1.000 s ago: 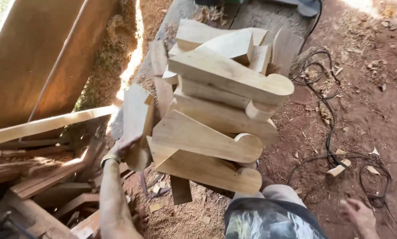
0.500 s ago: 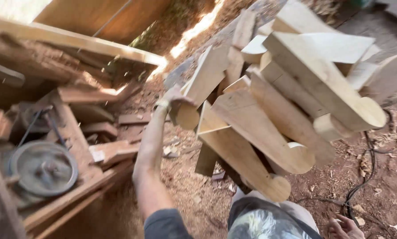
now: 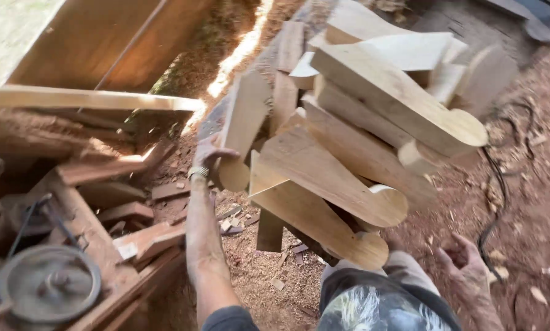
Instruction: The person uses a bandsaw to cut a piece of light-colored wood along marked lines. They guide the wood through the blade to make straight cuts and then reposition it to cut out a rectangular notch. The person handles the wood with both hands throughout the process.
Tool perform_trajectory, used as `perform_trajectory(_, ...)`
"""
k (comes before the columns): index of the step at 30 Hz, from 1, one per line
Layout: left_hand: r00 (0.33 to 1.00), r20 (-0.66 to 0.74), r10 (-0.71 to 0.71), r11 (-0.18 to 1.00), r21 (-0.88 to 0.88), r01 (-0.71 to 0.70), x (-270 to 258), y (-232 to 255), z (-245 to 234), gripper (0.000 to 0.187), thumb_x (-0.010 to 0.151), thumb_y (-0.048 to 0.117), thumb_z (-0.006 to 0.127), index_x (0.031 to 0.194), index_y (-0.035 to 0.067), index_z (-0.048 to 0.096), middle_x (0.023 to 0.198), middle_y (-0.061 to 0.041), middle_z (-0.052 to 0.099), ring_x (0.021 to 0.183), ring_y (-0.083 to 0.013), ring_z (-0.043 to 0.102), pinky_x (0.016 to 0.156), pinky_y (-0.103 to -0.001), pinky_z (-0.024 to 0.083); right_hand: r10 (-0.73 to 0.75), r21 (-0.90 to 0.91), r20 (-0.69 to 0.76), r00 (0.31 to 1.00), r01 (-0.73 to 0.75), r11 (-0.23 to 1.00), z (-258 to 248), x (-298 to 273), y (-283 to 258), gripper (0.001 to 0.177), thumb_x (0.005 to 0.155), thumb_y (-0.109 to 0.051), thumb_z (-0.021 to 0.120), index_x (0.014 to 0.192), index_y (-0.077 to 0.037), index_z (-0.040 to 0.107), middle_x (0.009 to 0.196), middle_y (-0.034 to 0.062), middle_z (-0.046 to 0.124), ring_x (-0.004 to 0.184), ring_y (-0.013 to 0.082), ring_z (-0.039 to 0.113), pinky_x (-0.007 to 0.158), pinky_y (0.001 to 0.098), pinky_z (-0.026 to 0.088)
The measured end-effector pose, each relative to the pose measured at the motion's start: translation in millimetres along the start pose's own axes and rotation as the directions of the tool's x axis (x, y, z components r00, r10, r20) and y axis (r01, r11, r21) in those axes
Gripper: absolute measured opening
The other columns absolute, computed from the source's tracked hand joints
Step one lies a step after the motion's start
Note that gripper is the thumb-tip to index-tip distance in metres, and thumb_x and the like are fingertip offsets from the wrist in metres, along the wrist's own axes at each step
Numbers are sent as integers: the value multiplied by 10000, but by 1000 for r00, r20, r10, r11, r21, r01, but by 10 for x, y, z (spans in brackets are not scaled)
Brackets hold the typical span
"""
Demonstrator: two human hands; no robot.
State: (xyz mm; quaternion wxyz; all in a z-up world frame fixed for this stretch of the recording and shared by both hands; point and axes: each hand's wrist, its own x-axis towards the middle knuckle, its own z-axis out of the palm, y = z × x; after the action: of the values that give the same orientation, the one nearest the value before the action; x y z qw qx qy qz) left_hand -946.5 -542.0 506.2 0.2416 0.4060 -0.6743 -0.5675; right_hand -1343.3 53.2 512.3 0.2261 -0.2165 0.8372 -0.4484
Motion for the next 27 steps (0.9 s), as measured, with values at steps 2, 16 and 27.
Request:
perform_trajectory(2, 997, -66, -28, 999, -23, 27, -81, 200, 58, 822, 572, 352, 936, 1320, 122, 686, 1224, -117, 758, 1071, -224, 738, 977, -451, 580, -1, 31, -69, 998, 3, 1000, -30, -94, -169, 680, 907, -127, 708, 1515, 13, 440, 1098, 157, 696, 936, 190, 694, 808, 333, 601)
perform_trajectory(16, 961, -269, -67, 975, -220, 6, -635, 3508, 814, 779, 603, 238, 807, 1313, -31, 635, 1079, -194, 744, 818, -284, 757, 703, -415, 638, -869, -367, 4, 495, 809, 459, -663, 2735, -2719, 425, 990, -216, 694, 1372, -106, 544, 1059, 97, 721, 820, 150, 705, 658, 289, 605)
perform_trajectory(27, 999, -1, 38, 923, -383, -35, 1632, 5310, 4658, 817, 533, 357, 927, 1214, 10, 639, 1050, -96, 751, 920, -237, 778, 733, -437, 657, -913, -691, 162, 374, 704, 166, -1265, 5849, -2060, 842, 758, -632, 714, 1278, 20, 594, 1236, 248, 610, 1142, 337, 585, 883, 482, 485)
